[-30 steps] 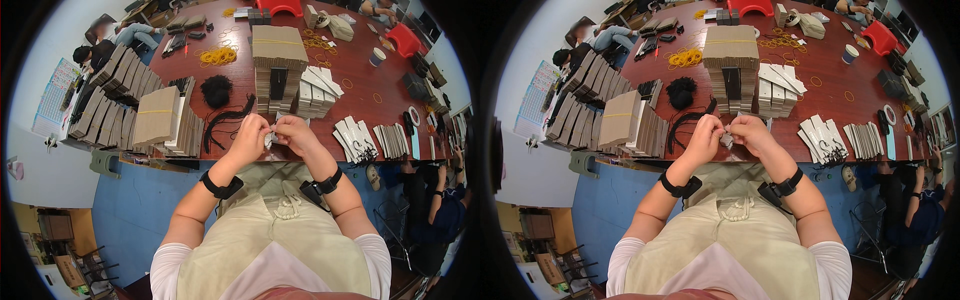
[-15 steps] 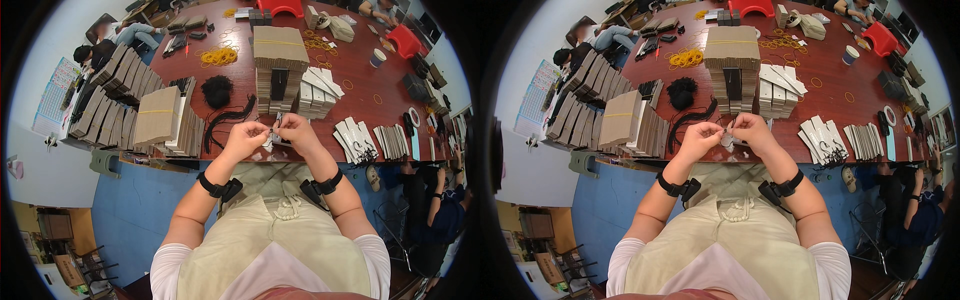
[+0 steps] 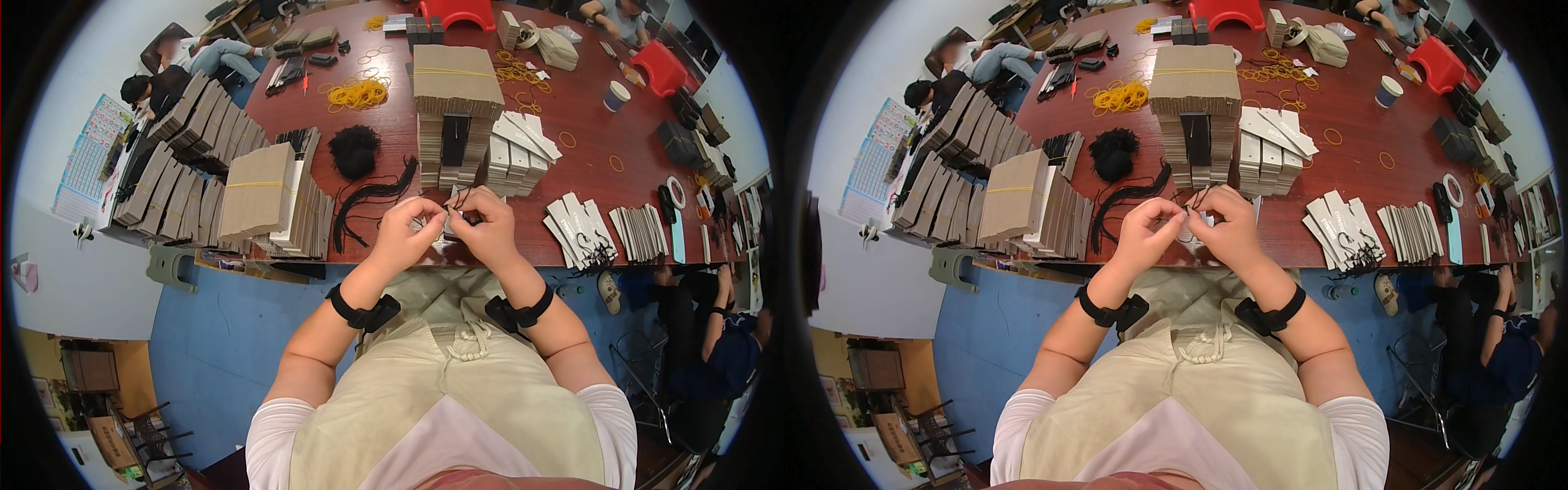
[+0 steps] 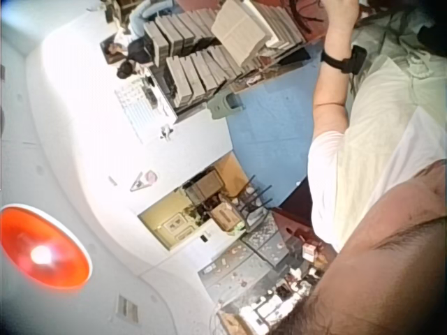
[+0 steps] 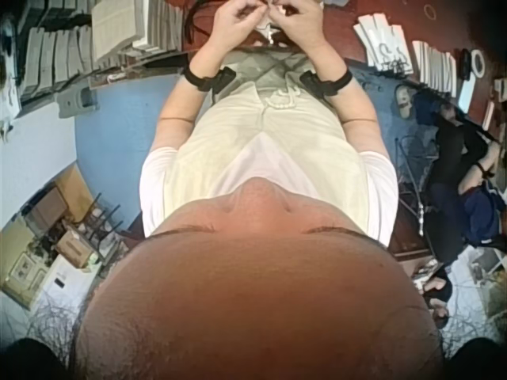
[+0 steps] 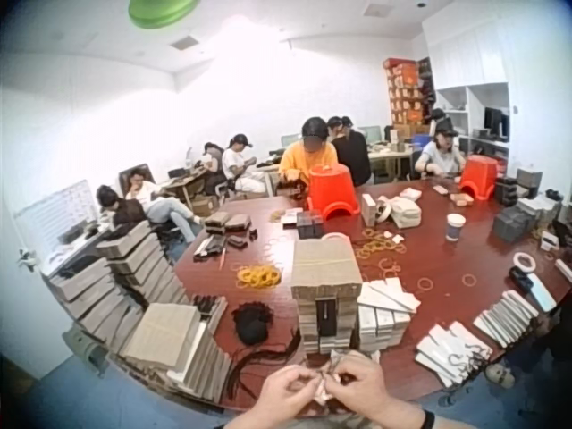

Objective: The recorder is assembling small components, likely for signage, by threading a thin black cord through a plastic part and a cardboard piece.

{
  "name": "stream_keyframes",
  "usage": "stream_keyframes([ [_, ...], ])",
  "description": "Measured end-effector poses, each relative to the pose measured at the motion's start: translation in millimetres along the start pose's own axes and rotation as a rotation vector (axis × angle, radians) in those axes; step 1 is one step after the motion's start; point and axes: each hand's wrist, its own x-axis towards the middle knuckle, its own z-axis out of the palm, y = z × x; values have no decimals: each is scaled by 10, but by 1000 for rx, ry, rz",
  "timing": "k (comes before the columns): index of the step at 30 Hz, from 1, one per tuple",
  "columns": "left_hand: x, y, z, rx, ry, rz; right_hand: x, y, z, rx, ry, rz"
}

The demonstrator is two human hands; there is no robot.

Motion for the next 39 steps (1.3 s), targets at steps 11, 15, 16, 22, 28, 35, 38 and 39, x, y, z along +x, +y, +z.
stream_keyframes([
  [11,6,-114,-65,-612,-111,-341,-20,-25,-25,154,-40,109],
  [15,-7,-149,-53,-551,-90,-369,-22,-25,-18,91,-44,46],
  [16,-8,-152,-50,-552,-80,-371,-16,-35,-21,52,-54,33],
  [22,6,-113,-65,-555,-66,-387,-30,-4,-39,61,-79,47],
  [28,17,-96,-108,-561,-65,-417,-75,148,-16,472,-81,358],
  [35,15,-93,-143,-486,-87,-395,42,2,-201,468,-307,590],
  [38,26,-105,-166,-492,-106,-366,139,-77,-241,761,-451,846],
  [39,27,-86,-169,-494,-113,-369,133,-31,-257,797,-500,894],
])
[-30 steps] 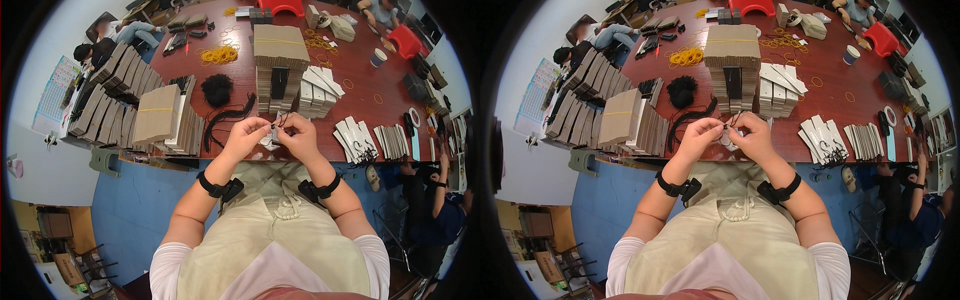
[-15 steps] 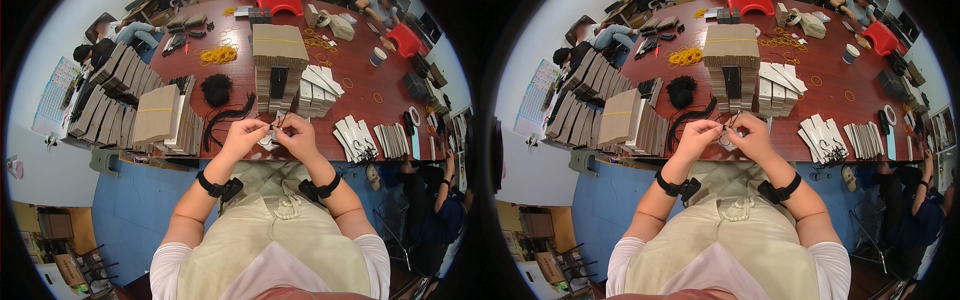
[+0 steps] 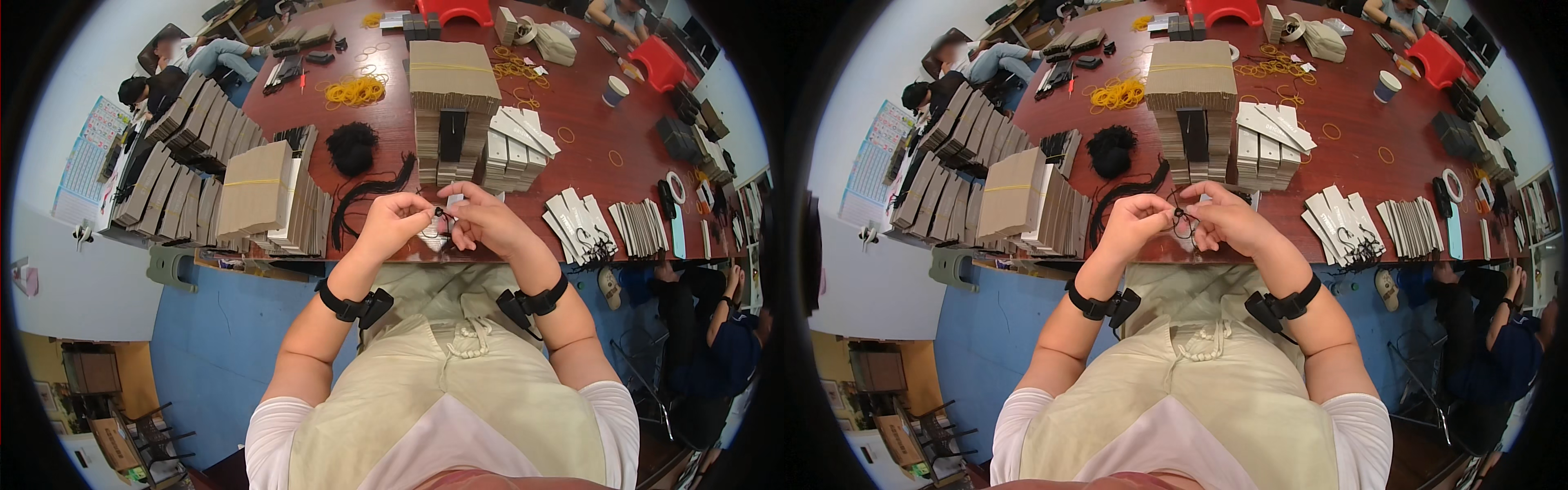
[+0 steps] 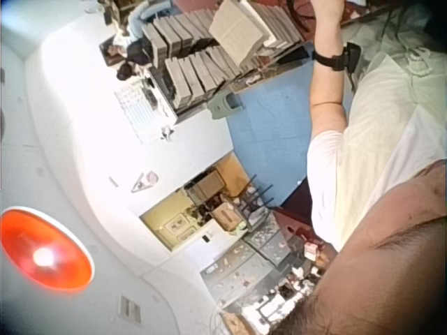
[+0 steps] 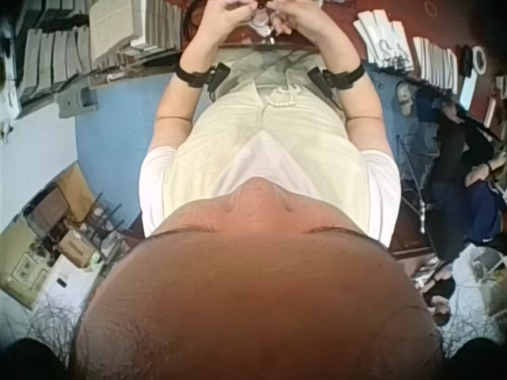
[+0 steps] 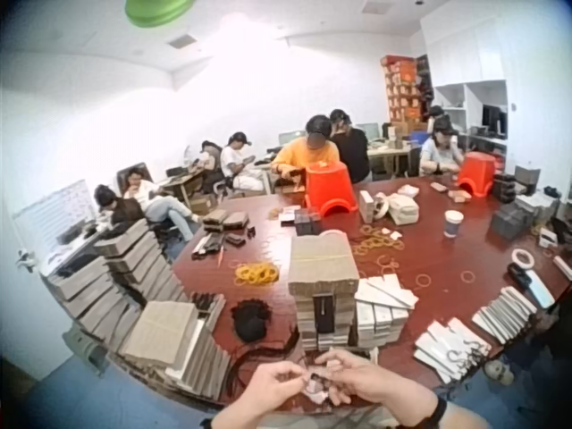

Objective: The recorder is assembling small components, likely for signage, by threading a thin black cord through a plastic part and a cardboard piece.

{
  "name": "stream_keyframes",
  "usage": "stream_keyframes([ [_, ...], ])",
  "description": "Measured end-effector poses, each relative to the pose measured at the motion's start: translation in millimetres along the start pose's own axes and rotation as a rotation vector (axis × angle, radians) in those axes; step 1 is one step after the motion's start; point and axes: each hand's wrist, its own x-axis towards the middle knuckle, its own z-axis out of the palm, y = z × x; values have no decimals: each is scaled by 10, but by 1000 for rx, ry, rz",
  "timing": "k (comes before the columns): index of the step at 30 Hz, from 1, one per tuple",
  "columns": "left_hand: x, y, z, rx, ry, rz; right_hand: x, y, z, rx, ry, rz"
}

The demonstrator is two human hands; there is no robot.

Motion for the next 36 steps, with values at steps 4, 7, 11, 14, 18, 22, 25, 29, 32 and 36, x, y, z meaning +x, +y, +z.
stream_keyframes([
  [4,1,-4,-36,27,-36,-4,46,35,-129,8,-68,50],
  [7,-6,-23,-41,9,-29,0,37,51,-97,-230,31,-56],
  [11,2,-20,-43,24,-43,-5,42,76,-21,-272,123,-157],
  [14,-1,-14,-43,19,-49,-16,9,20,23,-282,139,-137],
  [18,-2,-58,-66,33,-53,-10,-1,44,-7,-316,159,-119],
  [22,-17,-69,-66,24,-60,-25,15,67,-30,-413,218,-152],
  [25,-24,-22,-43,-63,-99,-53,3,31,-4,-417,222,-157],
  [29,15,-34,-63,-94,-159,-110,38,99,-73,-461,238,-193],
  [32,2,-42,-31,80,-198,-136,12,35,-17,-512,235,-190],
  [36,-68,-37,63,14,-234,101,-6,7,-37,-507,207,-251],
])
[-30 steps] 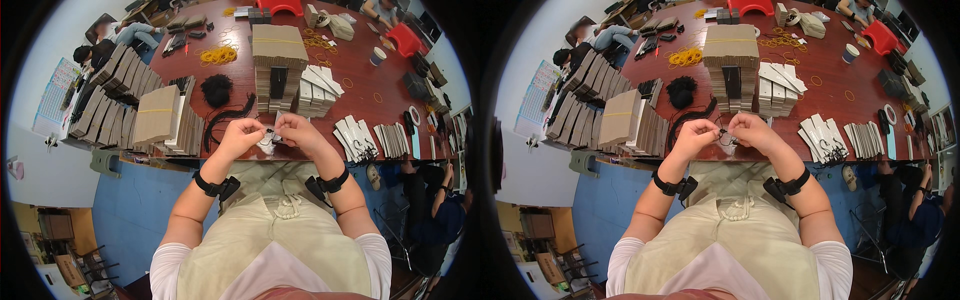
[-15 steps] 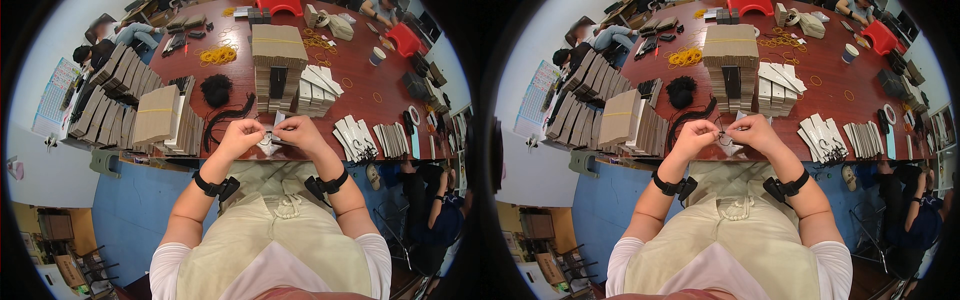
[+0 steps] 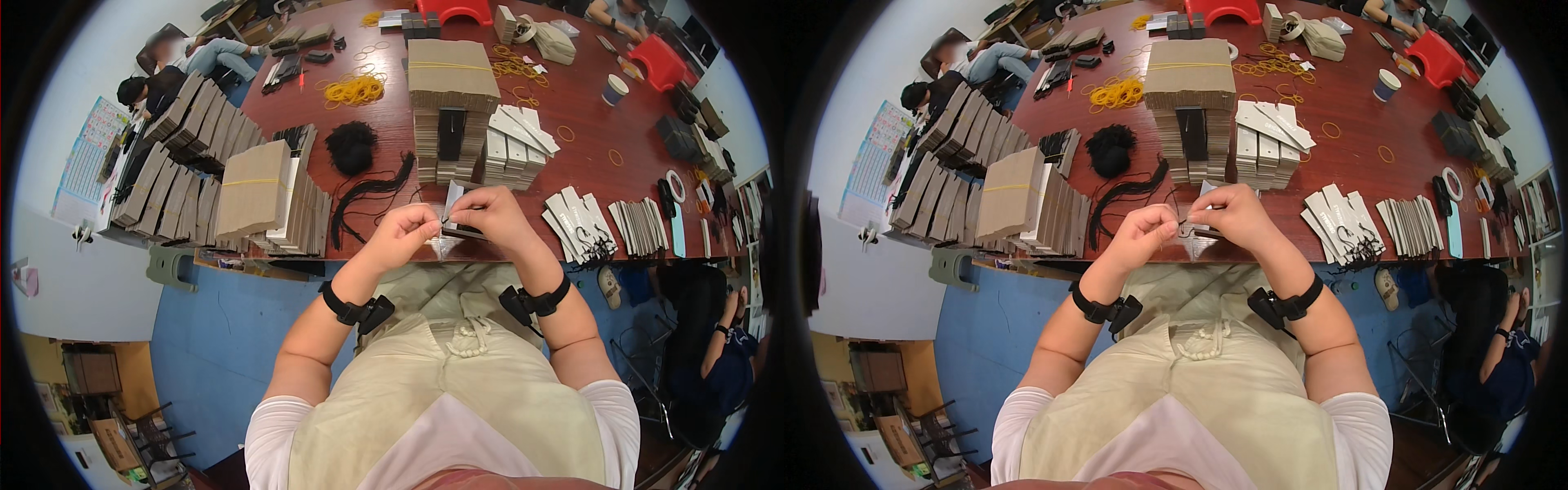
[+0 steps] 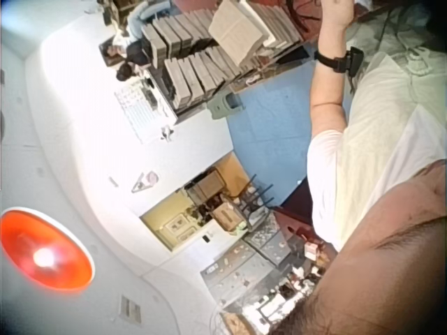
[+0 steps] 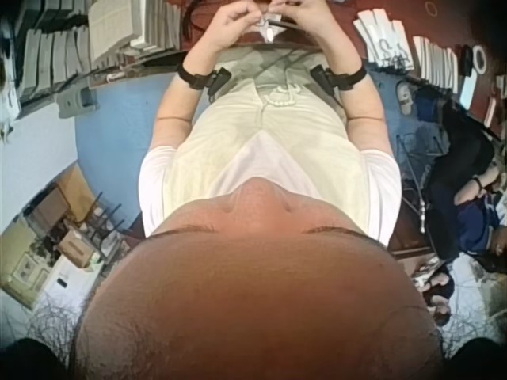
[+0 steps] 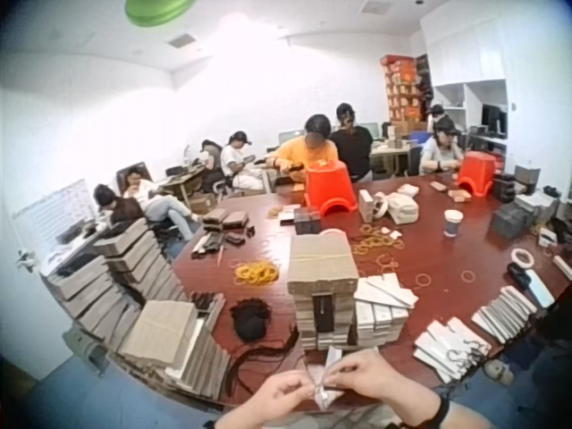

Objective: The recorder is assembling small components, likely for signage, by threading a thin black cord through a plastic part and a cardboard piece.

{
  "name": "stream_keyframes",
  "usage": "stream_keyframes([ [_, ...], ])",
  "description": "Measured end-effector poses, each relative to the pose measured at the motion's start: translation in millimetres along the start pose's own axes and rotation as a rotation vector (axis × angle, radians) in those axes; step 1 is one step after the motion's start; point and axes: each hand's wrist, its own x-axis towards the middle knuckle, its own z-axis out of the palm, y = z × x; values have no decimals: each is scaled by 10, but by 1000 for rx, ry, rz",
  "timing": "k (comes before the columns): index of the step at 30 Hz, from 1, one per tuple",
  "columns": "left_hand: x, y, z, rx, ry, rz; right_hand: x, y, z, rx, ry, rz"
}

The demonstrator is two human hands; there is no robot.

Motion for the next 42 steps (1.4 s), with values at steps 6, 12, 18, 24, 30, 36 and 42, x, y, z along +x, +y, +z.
stream_keyframes([
  [6,-15,-79,-149,-120,-116,171,-13,50,-207,21,-12,-27],
  [12,178,-112,7,-449,-210,-26,-25,-300,-192,-464,-228,-371],
  [18,204,-174,76,-423,-91,-439,131,-355,-524,-660,78,-362],
  [24,233,-178,62,-359,82,-585,430,-18,-1194,-1324,838,-95],
  [30,226,-174,-10,-417,246,-640,465,30,-1258,-1195,730,-70],
  [36,215,-102,-91,-424,185,-389,241,-22,-522,-167,809,-615],
  [42,408,298,50,-232,144,-103,298,229,-151,-336,460,-414],
])
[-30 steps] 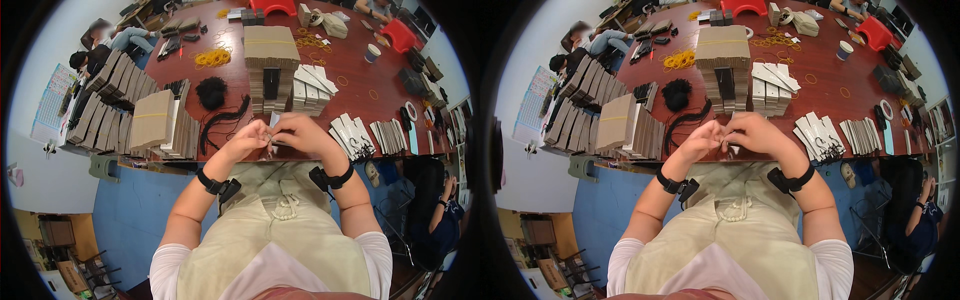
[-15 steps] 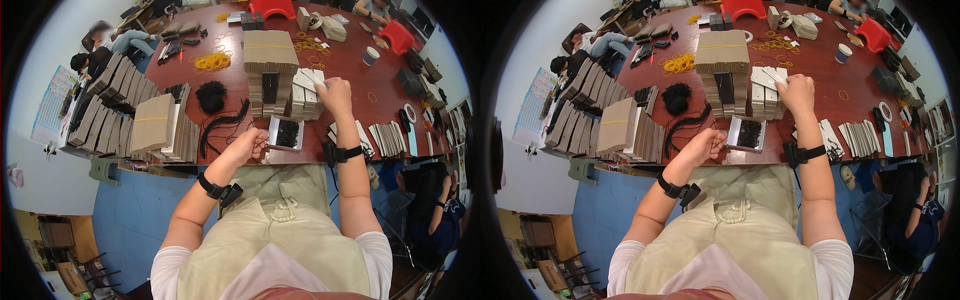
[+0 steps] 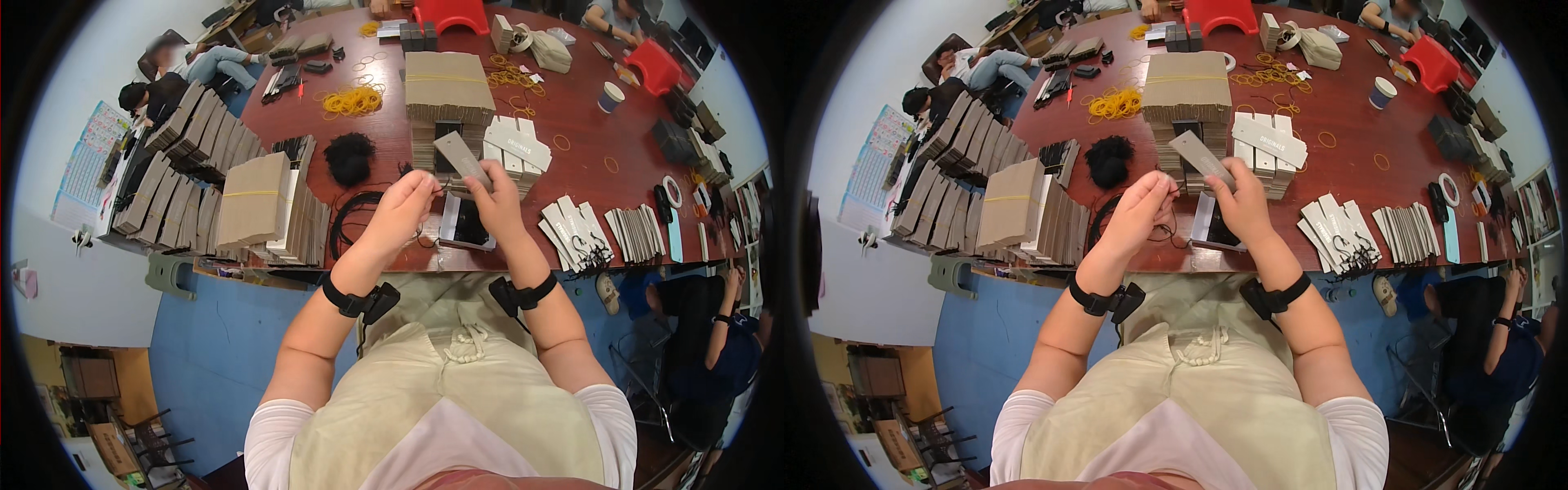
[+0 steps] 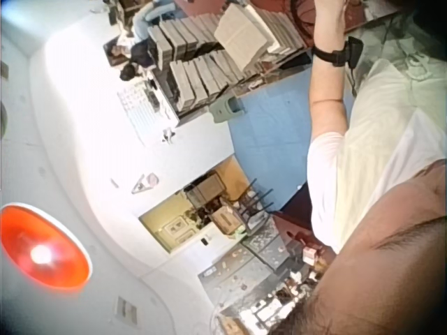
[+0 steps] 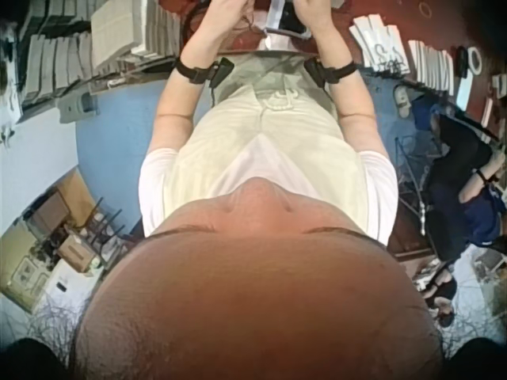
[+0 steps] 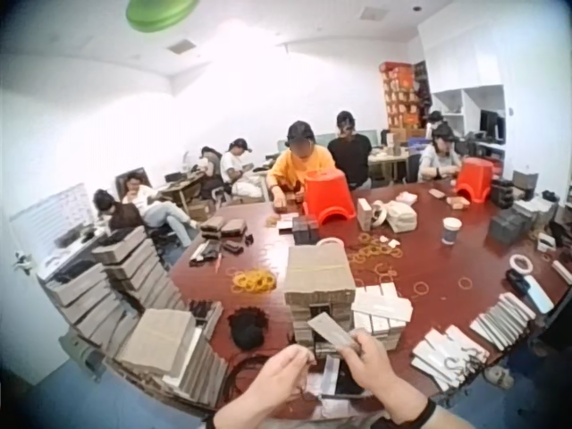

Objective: The recorder is assembling small components, likely for signage, by threading a thin black cord through a plastic part and a cardboard piece.

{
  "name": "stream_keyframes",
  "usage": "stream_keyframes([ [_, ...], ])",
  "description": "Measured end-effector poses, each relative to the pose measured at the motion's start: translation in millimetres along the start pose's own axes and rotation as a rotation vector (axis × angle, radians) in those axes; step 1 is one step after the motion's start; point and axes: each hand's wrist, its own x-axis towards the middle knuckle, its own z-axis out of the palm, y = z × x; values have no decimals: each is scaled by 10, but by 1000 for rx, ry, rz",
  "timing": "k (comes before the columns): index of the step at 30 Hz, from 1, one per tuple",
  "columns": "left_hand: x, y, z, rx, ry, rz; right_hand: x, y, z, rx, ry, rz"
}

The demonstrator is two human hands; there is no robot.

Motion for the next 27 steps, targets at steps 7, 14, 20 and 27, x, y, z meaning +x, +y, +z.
stream_keyframes([
  [7,323,178,111,353,171,215,41,-61,132,-38,-36,145],
  [14,341,-98,-108,389,153,173,276,-294,272,-524,379,-338],
  [20,54,-204,-242,188,87,75,398,-287,384,-546,404,-251],
  [27,-33,-220,-303,213,91,94,347,-305,240,-529,493,-448],
])
